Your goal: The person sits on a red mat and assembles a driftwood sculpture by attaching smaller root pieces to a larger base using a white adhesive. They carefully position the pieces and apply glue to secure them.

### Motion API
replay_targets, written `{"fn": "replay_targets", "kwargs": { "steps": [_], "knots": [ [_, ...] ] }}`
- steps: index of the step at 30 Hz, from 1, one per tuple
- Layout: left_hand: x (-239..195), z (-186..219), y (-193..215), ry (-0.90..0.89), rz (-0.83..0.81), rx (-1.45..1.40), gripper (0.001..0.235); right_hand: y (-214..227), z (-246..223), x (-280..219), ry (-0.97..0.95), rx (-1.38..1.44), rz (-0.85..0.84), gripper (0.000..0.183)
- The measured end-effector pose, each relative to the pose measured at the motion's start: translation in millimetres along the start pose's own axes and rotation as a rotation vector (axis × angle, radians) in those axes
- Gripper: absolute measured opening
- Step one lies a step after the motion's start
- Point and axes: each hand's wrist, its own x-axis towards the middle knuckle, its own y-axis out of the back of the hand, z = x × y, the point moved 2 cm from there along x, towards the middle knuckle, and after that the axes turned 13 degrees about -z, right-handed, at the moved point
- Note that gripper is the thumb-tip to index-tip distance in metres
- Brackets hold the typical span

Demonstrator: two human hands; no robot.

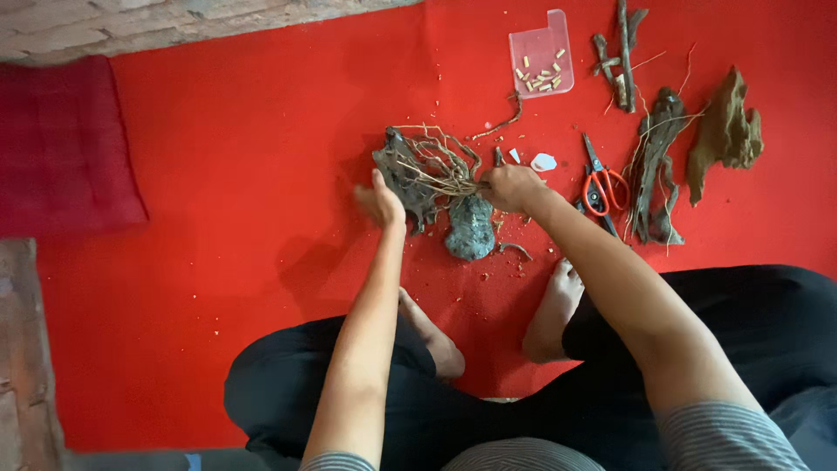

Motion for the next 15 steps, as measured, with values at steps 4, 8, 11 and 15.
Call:
{"fn": "replay_targets", "kwargs": {
  "steps": [4, 8, 11, 15],
  "knots": [
    [-25.2, 4.3, -6.5, 0.059, -0.265, -0.181, 0.091, -2.7, 2.0, 6.8, -0.012, 0.006, -0.012, 0.032],
    [-9.6, -19.0, -10.5, 0.029, -0.196, -0.192, 0.069, -9.4, 8.2, 14.8, -0.061, -0.024, -0.021, 0.029],
    [0.6, -32.3, -16.4, 0.055, -0.178, -0.307, 0.055, 1.2, 3.3, 7.6, -0.092, -0.024, -0.022, 0.027],
    [26.4, -55.3, -22.3, 0.102, -0.113, -0.496, 0.045, 22.3, -1.9, -4.1, -0.091, -0.012, -0.008, 0.025]
  ]
}}
